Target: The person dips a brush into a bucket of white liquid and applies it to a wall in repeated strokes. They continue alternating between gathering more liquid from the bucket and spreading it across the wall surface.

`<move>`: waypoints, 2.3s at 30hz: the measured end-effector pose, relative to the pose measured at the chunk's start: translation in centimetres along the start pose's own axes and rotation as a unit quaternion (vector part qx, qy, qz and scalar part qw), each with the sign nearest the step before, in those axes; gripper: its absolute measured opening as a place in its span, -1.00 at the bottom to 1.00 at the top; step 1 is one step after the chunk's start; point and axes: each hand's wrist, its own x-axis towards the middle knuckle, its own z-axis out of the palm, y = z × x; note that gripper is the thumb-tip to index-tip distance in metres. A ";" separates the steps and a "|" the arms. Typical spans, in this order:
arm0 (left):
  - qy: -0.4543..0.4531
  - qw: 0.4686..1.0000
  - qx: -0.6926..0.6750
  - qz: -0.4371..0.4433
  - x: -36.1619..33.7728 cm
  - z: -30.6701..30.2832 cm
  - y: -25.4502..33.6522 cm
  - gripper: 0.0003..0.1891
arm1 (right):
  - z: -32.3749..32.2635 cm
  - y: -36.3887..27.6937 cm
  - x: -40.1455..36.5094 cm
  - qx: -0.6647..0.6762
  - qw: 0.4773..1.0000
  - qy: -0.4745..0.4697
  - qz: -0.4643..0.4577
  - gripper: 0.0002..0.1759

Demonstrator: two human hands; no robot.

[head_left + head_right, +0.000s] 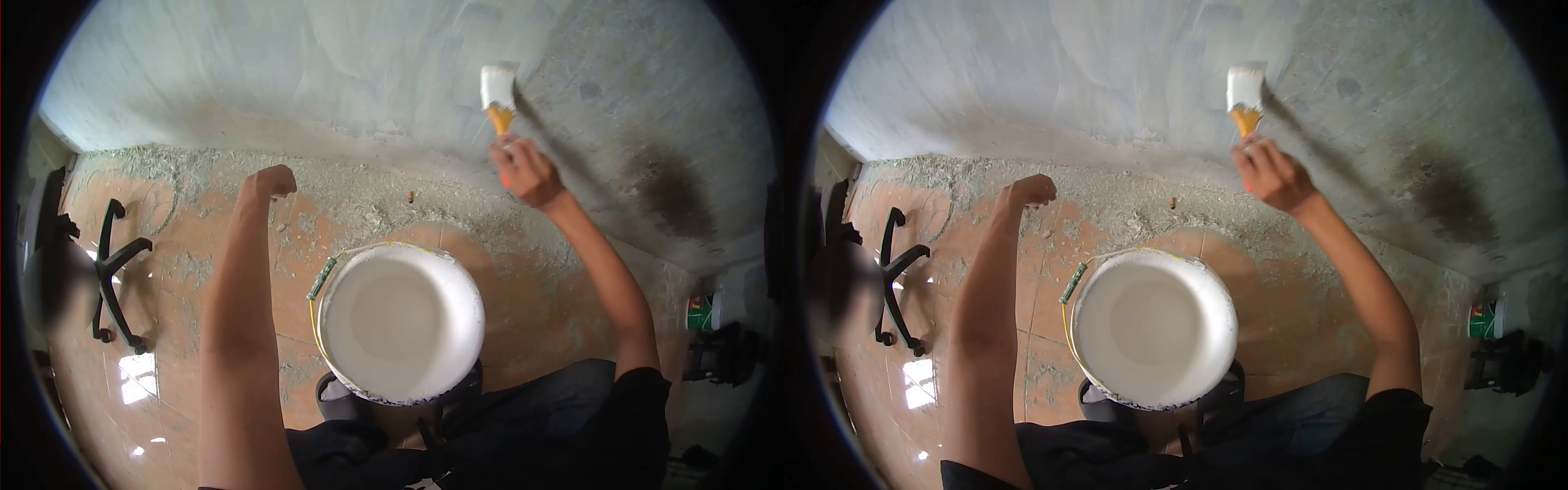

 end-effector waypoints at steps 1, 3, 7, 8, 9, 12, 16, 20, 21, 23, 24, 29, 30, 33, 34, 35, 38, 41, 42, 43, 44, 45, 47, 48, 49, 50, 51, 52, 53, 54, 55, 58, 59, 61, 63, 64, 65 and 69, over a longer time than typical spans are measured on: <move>0.002 1.000 0.002 0.001 -0.2 0.1 0.3 -0.81 | 0.9 -0.9 -0.5 0.002 1.000 -0.021 -0.015 -0.83; 0.000 1.000 0.018 0.004 -0.7 -0.2 0.6 -0.82 | 3.2 -3.4 -2.2 0.025 0.997 -0.058 -0.040 -0.90; 0.004 1.000 -0.009 0.010 -0.6 -0.3 -0.3 -0.82 | 4.8 -6.2 -3.7 0.169 0.971 -0.168 0.000 -0.94; 0.003 1.000 -0.011 -0.004 -0.7 -0.4 -0.6 -0.82 | 5.2 -6.4 -3.9 0.202 0.966 -0.160 0.036 -0.95; 0.003 1.000 -0.014 -0.017 -0.7 -0.4 -0.9 -0.82 | 5.3 -6.5 -3.7 0.235 0.957 -0.152 0.072 -0.95; -0.037 0.998 0.027 -0.030 -0.5 -0.6 -1.5 -0.77 | 5.7 -4.2 -3.1 0.225 0.956 -0.169 0.089 -0.93; -0.033 0.998 0.017 -0.045 -0.4 -0.3 -1.9 -0.75 | 1.4 -0.6 0.7 0.189 0.964 -0.111 0.148 -0.88; -0.015 1.000 -0.009 -0.019 -0.7 -0.4 -1.3 -0.79 | -3.7 3.5 2.9 0.118 0.967 -0.099 0.201 -0.85; -0.015 1.000 -0.010 -0.020 -0.7 -0.5 -1.1 -0.79 | -5.0 4.2 3.7 0.069 0.978 -0.052 0.190 -0.80; -0.012 1.000 -0.016 -0.007 -0.6 -0.5 -1.1 -0.80 | -7.3 5.2 5.4 0.038 0.991 0.011 0.129 -0.78; -0.009 1.000 -0.022 0.004 -0.4 -0.5 -1.2 -0.80 | -8.1 5.6 6.0 0.007 0.995 0.075 0.067 -0.75; -0.012 1.000 0.016 -0.004 0.7 -0.1 -1.7 -0.78 | -7.3 6.9 6.2 -0.060 0.989 0.117 0.065 -0.74; -0.021 0.999 0.028 0.009 0.7 -0.2 -1.9 -0.75 | -5.9 6.7 5.4 -0.058 0.990 0.092 0.087 -0.75; -0.021 0.999 0.030 -0.016 -0.9 -0.7 -2.0 -0.74 | -2.4 3.9 3.1 -0.029 0.998 0.040 0.038 -0.71; -0.021 0.999 0.030 -0.014 -1.9 -0.8 -2.0 -0.74 | -1.4 2.4 2.1 0.001 0.999 0.013 0.031 -0.74; -0.010 0.999 0.027 -0.014 -3.0 -1.1 -1.8 -0.75 | -0.5 0.9 1.1 0.028 0.999 -0.015 0.025 -0.76; 0.011 1.000 0.006 -0.007 -4.1 -1.4 -1.9 -0.74 | 3.1 -3.1 -2.6 0.092 0.991 -0.096 -0.033 -0.91; 0.020 1.000 0.015 0.011 -5.9 -2.2 -1.1 -0.76 | 3.9 -5.8 -4.8 0.208 0.962 -0.177 -0.028 -0.93; 0.025 0.999 0.016 0.012 -6.0 -2.4 -0.6 -0.76 | 3.8 -6.1 -4.5 0.259 0.941 -0.218 -0.014 -0.94; 0.031 0.999 0.005 0.011 -5.8 -2.5 -0.4 -0.77 | 3.9 -5.6 -4.1 0.256 0.943 -0.214 -0.015 -0.94; 0.034 0.999 -0.010 0.008 -5.8 -2.3 -0.3 -0.78 | 3.8 -5.0 -3.8 0.247 0.951 -0.187 0.006 -0.95; 0.034 0.999 -0.013 0.006 -5.4 -2.2 -0.2 -0.78 | 3.5 -4.2 -3.3 0.239 0.957 -0.161 0.026 -0.93; 0.025 0.999 -0.007 -0.023 -4.0 -1.9 0.1 -0.79 | 3.0 -0.9 -1.6 0.239 0.956 -0.134 0.106 -0.88; 0.026 0.999 -0.010 -0.022 -2.9 -1.7 0.1 -0.79 | 0.7 0.6 0.5 0.289 0.914 -0.185 0.216 -0.84; 0.011 1.000 0.014 -0.013 -1.6 -1.5 -0.2 -0.77 | -0.4 2.2 1.4 0.276 0.923 -0.151 0.220 -0.84; -0.002 0.999 0.039 -0.003 -0.9 -1.5 -0.3 -0.72 | -1.9 3.6 2.4 0.241 0.937 -0.121 0.223 -0.84; 0.000 0.999 0.038 0.000 -0.8 -1.5 -0.2 -0.72 | -3.6 4.7 3.4 0.205 0.948 -0.092 0.225 -0.84; 0.018 0.999 0.039 0.023 -0.7 -1.3 -0.2 -0.70 | -5.3 5.9 4.2 0.163 0.959 -0.066 0.220 -0.84; 0.036 0.997 0.042 0.045 -0.7 -1.2 -0.1 -0.68 | -7.0 6.9 4.9 0.121 0.968 -0.040 0.216 -0.84; 0.037 0.997 0.041 0.046 -1.1 -1.2 0.1 -0.68 | -8.6 8.0 5.5 0.083 0.977 0.004 0.195 -0.85; 0.040 0.997 0.047 0.051 -1.7 -1.3 0.4 -0.76 | -10.4 8.4 6.6 0.038 0.982 0.049 0.177 -0.84; 0.038 0.997 0.051 0.046 -1.9 -1.0 0.0 -0.81 | -13.2 10.1 7.9 -0.062 0.983 0.116 0.128 -0.78; 0.034 0.998 0.049 0.036 -1.7 -0.9 -0.3 -0.82 | -13.8 10.6 8.3 -0.078 0.974 0.174 0.120 -0.76; 0.040 0.998 0.042 0.031 -2.7 -0.9 -0.4 -0.81 | -13.5 11.6 8.2 -0.095 0.961 0.239 0.105 -0.74; 0.046 0.998 0.036 0.026 -2.7 -1.1 -0.8 -0.81 | -12.3 10.9 7.3 -0.104 0.964 0.207 0.129 -0.73; 0.024 0.998 0.045 0.023 -2.0 -1.2 -1.5 -0.74 | -11.3 10.4 6.8 -0.112 0.966 0.175 0.152 -0.73; 0.003 0.998 0.054 0.021 -1.4 -1.1 -2.1 -0.62 | -9.8 9.8 5.9 -0.101 0.970 0.150 0.162 -0.70; 0.023 0.996 0.081 0.039 -4.8 -1.9 -1.2 -0.81 | -4.3 6.1 1.0 -0.111 0.988 0.070 0.087 -0.71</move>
